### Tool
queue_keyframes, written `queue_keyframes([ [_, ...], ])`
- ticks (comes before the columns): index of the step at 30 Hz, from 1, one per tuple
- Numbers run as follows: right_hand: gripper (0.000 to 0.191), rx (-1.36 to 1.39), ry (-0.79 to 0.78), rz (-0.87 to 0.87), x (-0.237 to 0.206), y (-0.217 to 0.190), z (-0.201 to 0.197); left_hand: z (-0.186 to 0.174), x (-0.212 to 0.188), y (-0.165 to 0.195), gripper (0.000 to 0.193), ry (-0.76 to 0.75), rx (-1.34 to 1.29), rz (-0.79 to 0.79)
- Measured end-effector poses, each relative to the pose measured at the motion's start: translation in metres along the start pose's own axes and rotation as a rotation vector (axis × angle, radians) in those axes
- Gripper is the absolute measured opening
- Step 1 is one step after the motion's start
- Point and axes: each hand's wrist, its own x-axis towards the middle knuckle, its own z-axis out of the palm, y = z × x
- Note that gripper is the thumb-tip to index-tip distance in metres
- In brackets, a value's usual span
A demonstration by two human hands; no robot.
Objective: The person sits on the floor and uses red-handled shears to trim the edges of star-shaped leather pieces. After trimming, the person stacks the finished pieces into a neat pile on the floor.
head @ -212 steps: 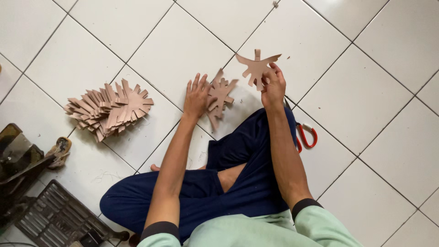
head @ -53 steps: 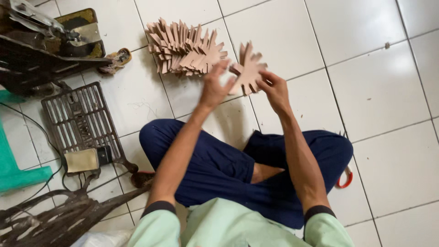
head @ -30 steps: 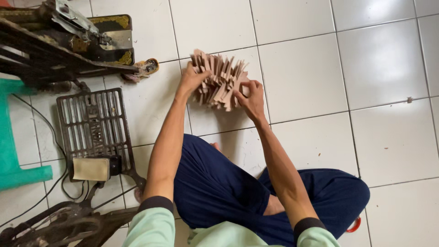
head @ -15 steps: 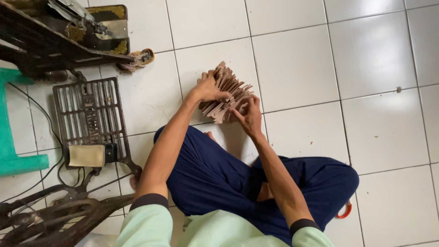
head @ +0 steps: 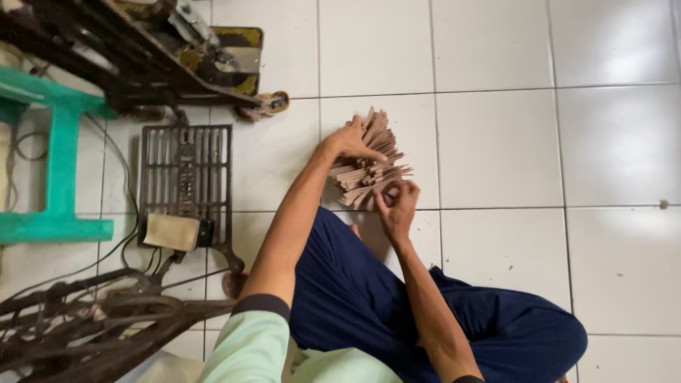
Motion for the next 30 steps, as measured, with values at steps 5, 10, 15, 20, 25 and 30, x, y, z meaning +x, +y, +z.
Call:
queue_keyframes([
  [5,0.125,0.367,-0.237,0.229,0.009,0.014,-0.003,0.011,0.017,0.000,0.144,-0.247,0.042,-0.084],
  [10,0.109,0.350,-0.294,-0.006,0.015,0.009,0.001,0.036,0.023,0.016,0.136,-0.134,0.110,0.101],
  [15,0.108,0.267,-0.291,-0.054,0.041,-0.003,0.012,0.019,-0.001,-0.017,0.113,0.615,-0.336,0.185],
  [20,0.111,0.074,-0.278,-0.128,0.096,-0.010,0.047,0.034,-0.041,-0.020,0.086,0.865,0.024,0.320],
  [25,0.116,0.205,-0.339,-0.250,0.140,-0.019,0.077,0.030,-0.019,-0.033,0.066,0.743,0.740,0.373],
  [30,0.088,0.203,-0.236,0.075,0.113,-0.002,0.063,-0.039,0.055,-0.060,0.053,0.756,0.675,0.447],
])
